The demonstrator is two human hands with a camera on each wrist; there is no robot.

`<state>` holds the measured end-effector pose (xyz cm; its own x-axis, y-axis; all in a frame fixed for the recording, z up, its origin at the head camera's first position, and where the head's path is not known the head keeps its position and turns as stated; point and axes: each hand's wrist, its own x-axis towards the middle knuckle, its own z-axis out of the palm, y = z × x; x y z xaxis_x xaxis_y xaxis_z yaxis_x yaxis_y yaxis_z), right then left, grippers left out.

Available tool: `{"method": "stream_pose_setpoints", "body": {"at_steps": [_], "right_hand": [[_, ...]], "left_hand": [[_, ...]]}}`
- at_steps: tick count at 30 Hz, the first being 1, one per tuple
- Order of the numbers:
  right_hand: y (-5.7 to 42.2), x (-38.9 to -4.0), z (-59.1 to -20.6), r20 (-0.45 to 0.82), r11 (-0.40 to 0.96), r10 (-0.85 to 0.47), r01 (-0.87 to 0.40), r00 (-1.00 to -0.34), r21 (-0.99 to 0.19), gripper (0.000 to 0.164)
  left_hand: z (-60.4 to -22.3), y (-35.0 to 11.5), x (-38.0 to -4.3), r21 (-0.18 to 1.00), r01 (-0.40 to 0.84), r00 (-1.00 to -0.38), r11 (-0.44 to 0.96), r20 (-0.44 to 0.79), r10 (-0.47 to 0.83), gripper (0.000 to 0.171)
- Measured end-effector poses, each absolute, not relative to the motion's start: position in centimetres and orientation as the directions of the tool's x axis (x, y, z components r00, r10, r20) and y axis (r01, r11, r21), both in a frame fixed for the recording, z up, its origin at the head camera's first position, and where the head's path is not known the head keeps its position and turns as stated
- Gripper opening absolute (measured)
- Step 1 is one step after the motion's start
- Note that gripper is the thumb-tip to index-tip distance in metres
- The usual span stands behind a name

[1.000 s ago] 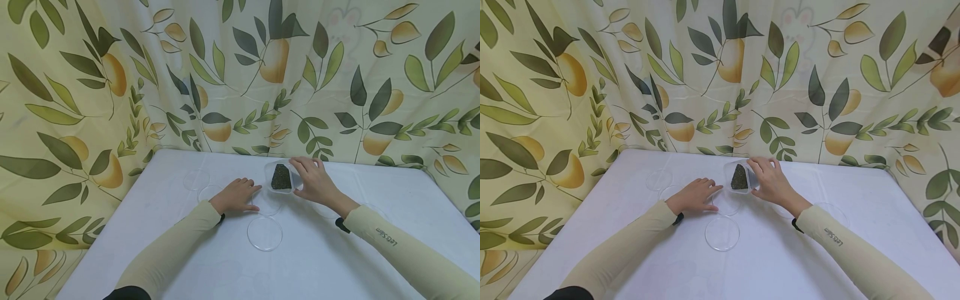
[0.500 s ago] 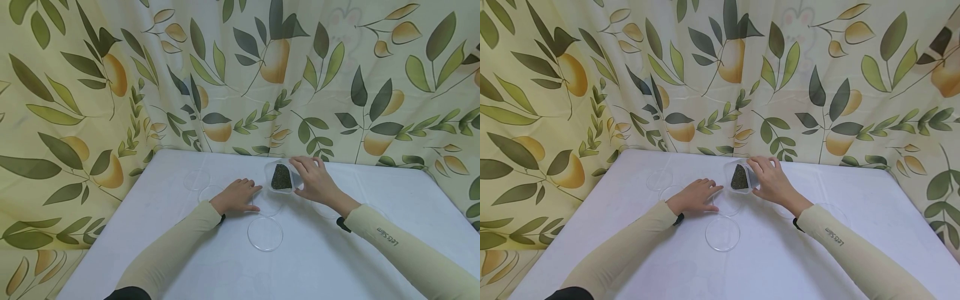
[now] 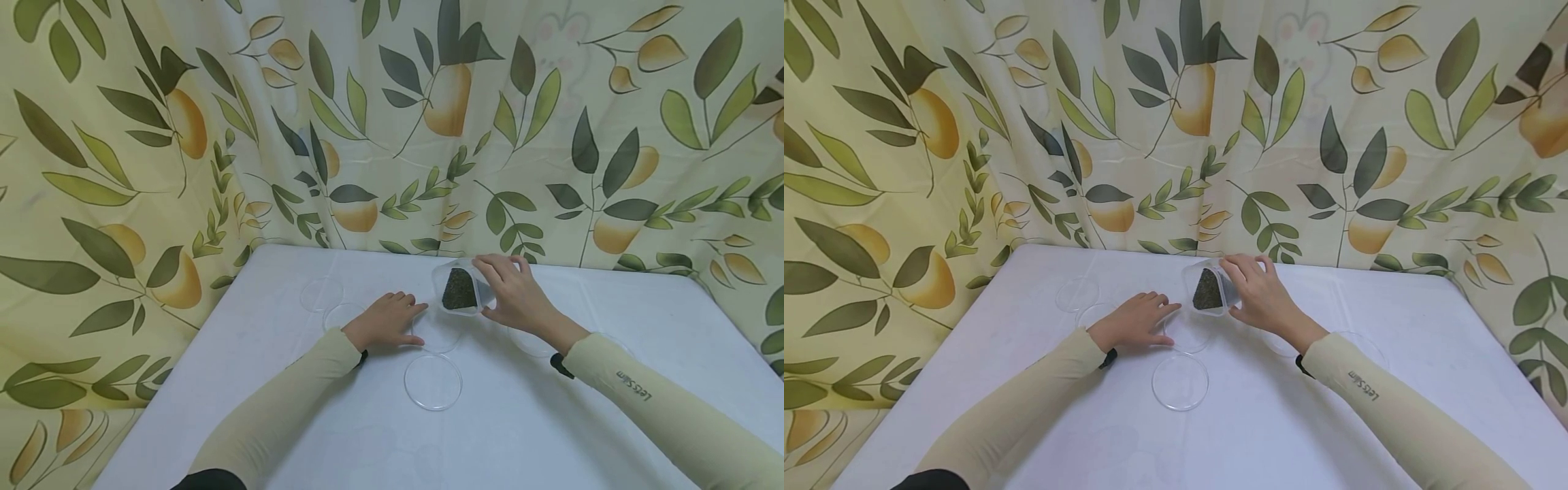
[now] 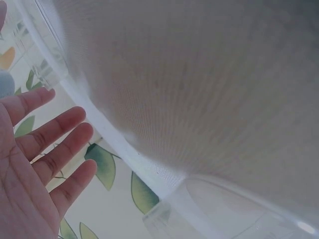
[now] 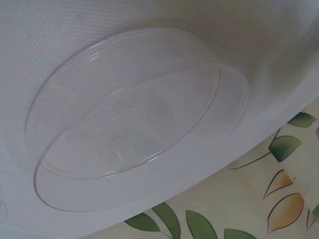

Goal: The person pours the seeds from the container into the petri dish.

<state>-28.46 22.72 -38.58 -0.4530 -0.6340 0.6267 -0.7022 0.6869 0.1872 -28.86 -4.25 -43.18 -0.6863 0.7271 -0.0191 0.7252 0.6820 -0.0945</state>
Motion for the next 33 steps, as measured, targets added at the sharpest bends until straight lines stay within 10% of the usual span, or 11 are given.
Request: {"method": "stream_pose_setpoints", "body": {"at_steps": [33], "right_hand": [[22.51,-28.74,-38.49,0.61,0.66,-0.67,-0.715,-0.423,0.23,0.09]], "left_hand": [[-43.24,-4.21,-28.77,-0.082,0.718,-0.695,0.691,-0.028,0.718,0.074]]}}
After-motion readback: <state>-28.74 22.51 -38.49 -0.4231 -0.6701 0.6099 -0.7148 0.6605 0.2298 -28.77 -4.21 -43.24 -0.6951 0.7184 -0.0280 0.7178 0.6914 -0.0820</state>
